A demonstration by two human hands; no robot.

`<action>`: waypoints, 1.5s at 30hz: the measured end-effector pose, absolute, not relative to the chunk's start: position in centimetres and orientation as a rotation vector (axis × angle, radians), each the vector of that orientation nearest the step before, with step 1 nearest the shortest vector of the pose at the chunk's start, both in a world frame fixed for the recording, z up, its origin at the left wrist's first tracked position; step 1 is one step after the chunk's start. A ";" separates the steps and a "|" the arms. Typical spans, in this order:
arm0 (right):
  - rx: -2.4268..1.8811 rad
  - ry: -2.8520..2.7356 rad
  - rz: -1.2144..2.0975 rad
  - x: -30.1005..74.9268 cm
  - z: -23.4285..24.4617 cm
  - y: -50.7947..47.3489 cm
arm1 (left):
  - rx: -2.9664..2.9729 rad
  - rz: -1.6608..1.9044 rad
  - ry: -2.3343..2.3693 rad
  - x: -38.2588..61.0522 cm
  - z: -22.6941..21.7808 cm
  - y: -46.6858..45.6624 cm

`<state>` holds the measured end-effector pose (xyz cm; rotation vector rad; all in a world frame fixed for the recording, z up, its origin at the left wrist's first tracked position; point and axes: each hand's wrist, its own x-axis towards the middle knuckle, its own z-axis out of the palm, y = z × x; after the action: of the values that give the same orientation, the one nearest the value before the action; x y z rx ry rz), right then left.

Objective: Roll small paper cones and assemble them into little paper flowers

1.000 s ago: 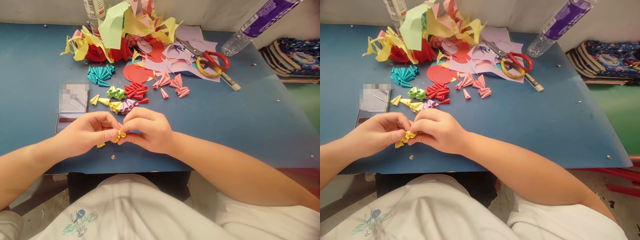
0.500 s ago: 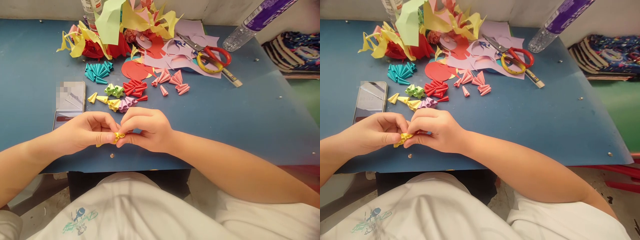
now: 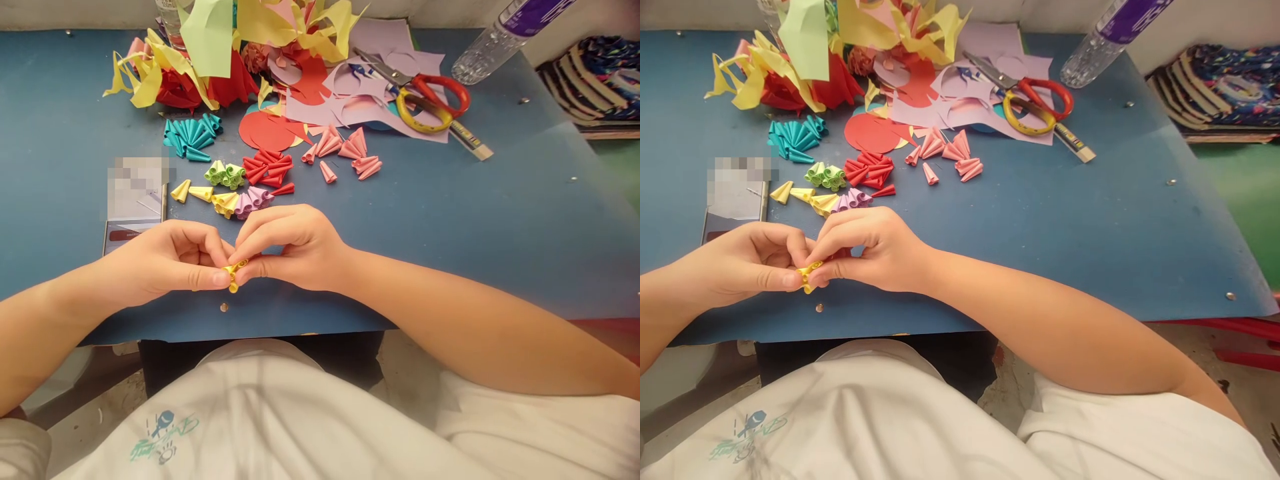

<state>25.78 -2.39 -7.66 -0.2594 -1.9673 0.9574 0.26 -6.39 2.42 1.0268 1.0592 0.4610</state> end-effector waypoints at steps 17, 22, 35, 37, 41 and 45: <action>-0.341 -2.110 0.033 26.4 -5.1 -3.8 | 0.806 0.614 0.989 0.3 1.6 -6.5; -0.309 -2.005 0.100 25.8 -6.0 -3.7 | 0.897 0.637 1.041 0.4 1.4 -6.5; -0.401 -1.911 0.228 24.9 -6.5 -4.6 | 1.326 0.585 1.187 0.5 2.4 -7.1; -0.391 -1.922 0.165 24.6 -6.5 -4.8 | 1.546 0.610 1.210 0.3 2.1 -7.1; -0.361 -1.959 0.123 24.6 -6.2 -4.9 | 1.778 0.708 1.144 -0.3 1.4 -6.8; -0.369 -1.985 0.176 24.9 -5.9 -4.8 | 1.832 0.661 1.133 -0.7 1.0 -6.3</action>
<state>24.89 -4.84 -5.93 -0.3690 -1.9852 0.1764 -0.73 -6.28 1.04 1.8319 1.1334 0.6611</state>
